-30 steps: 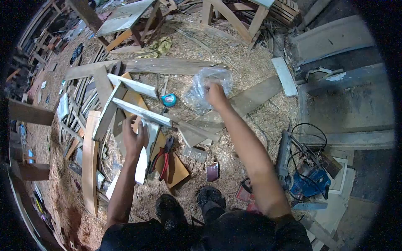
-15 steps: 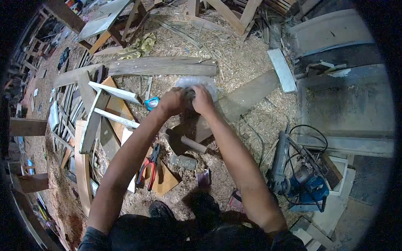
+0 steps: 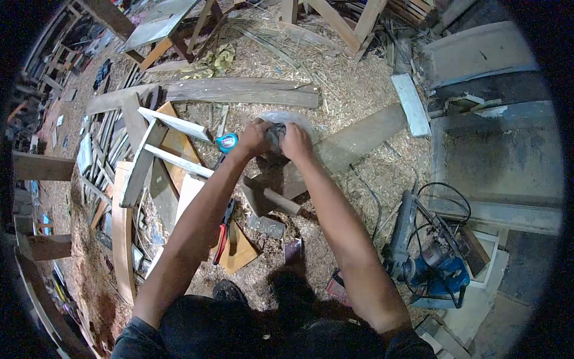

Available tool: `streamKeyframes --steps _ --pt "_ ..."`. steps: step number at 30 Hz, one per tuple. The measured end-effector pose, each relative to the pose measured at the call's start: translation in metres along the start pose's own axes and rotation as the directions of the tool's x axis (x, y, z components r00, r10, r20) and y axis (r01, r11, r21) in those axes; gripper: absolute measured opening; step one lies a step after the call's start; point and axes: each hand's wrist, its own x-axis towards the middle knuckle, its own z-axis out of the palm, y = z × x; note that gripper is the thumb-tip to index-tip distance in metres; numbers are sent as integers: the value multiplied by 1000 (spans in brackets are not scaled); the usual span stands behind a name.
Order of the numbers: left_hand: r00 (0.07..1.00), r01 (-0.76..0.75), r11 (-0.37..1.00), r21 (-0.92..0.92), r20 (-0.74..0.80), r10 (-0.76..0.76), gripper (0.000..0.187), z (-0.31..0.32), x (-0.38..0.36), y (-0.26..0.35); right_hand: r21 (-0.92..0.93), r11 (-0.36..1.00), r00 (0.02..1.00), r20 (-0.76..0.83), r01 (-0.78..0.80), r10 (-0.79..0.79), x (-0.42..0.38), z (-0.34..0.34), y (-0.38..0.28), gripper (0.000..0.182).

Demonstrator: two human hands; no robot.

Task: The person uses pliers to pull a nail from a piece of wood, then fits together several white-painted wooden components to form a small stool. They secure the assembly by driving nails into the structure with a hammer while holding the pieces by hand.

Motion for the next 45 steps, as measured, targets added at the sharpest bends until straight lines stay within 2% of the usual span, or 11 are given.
streamKeyframes --steps 4,13,17,18,20,24,28,32,35,40,45 --pt "989 115 993 19 97 -116 44 0 -4 11 150 988 996 68 47 -57 5 -5 6 20" --pt "963 -219 926 -309 -220 154 32 -79 -61 5 66 997 997 72 -34 29 2 -15 1 20" --pt "809 -21 826 -564 -495 -318 22 -141 -142 -3 211 977 994 -101 -25 48 -8 -24 -5 15" --pt "715 3 924 -382 -646 -269 23 -140 -162 -17 213 977 989 -133 -33 63 -9 -31 -12 14" --pt "750 268 918 -292 -535 -389 36 -128 -204 -40 258 962 970 -195 -89 142 -6 -38 -30 14" --pt "863 416 909 16 -321 -389 82 -82 -250 -36 787 537 945 179 -305 275 -5 -41 -97 15" --pt "869 446 892 73 -275 -412 106 -69 -250 -34 684 681 949 310 -261 52 -20 -8 -165 28" --pt "873 399 916 -49 -285 -396 107 -65 -249 -60 306 945 988 61 115 -140 -35 28 -192 17" --pt "896 324 937 -134 -274 -349 104 -61 -250 -78 430 883 980 -17 188 -201 -37 17 -216 16" --pt "922 153 831 -535 -225 -315 63 -81 -258 -82 344 876 872 238 337 -428 -31 30 -199 38" --pt "926 259 653 -711 -9 -377 63 -100 -259 -87 218 825 778 273 522 -565 -42 40 -191 34"
